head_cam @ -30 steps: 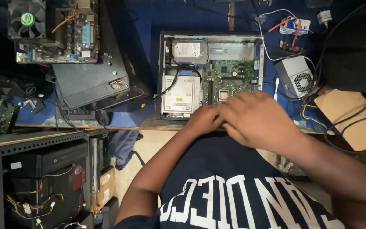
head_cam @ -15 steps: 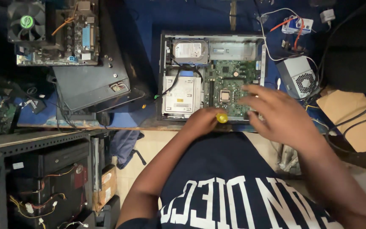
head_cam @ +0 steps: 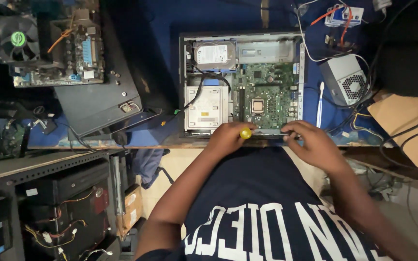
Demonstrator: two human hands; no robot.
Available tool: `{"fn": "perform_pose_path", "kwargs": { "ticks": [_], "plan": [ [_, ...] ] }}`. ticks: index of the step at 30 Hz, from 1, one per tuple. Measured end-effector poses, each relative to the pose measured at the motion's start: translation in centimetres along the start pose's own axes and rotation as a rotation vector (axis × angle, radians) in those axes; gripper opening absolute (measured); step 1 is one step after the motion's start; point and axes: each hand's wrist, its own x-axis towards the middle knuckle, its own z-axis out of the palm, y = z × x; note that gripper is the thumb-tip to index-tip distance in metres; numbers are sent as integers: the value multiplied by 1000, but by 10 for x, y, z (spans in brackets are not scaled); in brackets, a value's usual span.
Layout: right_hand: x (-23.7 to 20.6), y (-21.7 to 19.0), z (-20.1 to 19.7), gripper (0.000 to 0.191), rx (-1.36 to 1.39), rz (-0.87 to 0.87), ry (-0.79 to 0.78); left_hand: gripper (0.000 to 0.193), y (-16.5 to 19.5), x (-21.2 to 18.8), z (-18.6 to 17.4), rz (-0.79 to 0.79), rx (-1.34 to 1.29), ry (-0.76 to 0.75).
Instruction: The person uses a screwdriver to remove screws from a computer case, detaches a fan, and then cleans a RAM module with a toothbrush. The person works on the motherboard area and handles the RAM stick separately.
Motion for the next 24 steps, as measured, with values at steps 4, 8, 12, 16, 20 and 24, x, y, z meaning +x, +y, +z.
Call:
{"fn": "perform_pose_path", "kwargs": {
  "ticks": [4,8,12,16,20,24],
  "plan": [
    [16,-44,4,37,-12,265,-45,29,-1,3,2,43,59,0],
    [34,-88,-7,49,-146,-201,65,18,-2,6,3,37,122,-19],
    [52,-109,-15,32,-389,-313,-15,37,-6,8,8,6,150,-18],
    [59,-107,-20,28,-339,-341,-155,36,-17,3,17,51,47,-5],
    [58,-94,-23,45,-228,-434,-109,27,-23,1,23,-16,112,-56],
    [52,-77,-23,48,-176,-240,-47,22,-14,4,16,-2,70,32]
  ]
}}
